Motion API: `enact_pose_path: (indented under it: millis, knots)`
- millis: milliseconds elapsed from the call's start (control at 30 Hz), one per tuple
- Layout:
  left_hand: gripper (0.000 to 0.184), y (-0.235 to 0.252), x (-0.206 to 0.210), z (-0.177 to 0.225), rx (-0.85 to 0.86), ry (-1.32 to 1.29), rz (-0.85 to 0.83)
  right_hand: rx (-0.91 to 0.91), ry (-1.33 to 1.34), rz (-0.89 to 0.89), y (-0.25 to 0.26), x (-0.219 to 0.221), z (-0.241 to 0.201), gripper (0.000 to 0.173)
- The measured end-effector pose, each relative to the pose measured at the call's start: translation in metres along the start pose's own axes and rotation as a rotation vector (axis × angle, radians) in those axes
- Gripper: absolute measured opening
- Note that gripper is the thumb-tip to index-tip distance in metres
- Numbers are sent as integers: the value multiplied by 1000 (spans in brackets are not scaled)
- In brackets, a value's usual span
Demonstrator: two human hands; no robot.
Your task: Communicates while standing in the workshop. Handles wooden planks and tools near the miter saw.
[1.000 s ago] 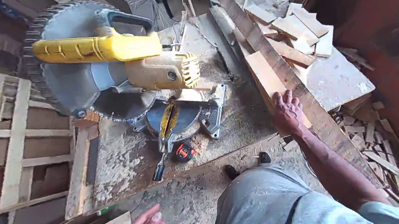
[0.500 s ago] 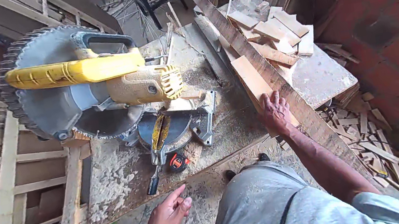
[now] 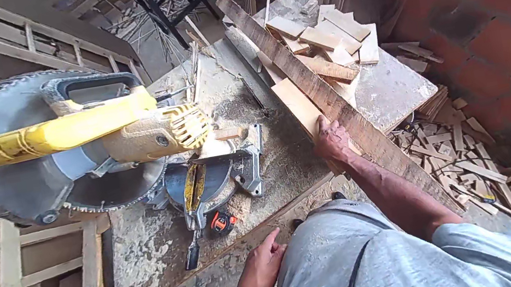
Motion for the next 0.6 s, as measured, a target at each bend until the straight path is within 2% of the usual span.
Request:
enact_pose_path:
  millis: [67,167,267,333,400,467,533,567,600]
  knots:
    - [53,10,3,8,-12,17,-30,13,-19,-26,4,1,-4,128]
    - [52,23,5,24,1,83,-77,-6,-29,-49,7,-5,-6,125]
    - [52,34,7,41,35,110,-83,-24,37,-93,10,-12,5,128]
    - [53,40,7,49,77,99,-68,-78,163,-159,18,-20,20,130]
    - [53,46,8,53,136,64,-26,-196,426,-247,26,-30,36,124]
    - [56,52,11,55,180,20,10,-331,869,-411,21,-40,43,104]
    - [61,61,12,59,234,-75,50,-482,1291,-603,-3,-59,41,54]
    - [64,68,12,62,283,-160,81,-524,1392,-688,-15,-66,42,37]
    - [66,77,11,68,349,-293,115,-552,1424,-744,-27,-72,45,31]
Point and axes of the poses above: each hand's wrist, its own y-axis towards the middle knuckle, its own x-axis out of the palm, z = x × y, the point moved 3 cm from there along y, towards the middle knuckle, and after that the axes turned 10 degrees about -z, right-handed, at the moved point
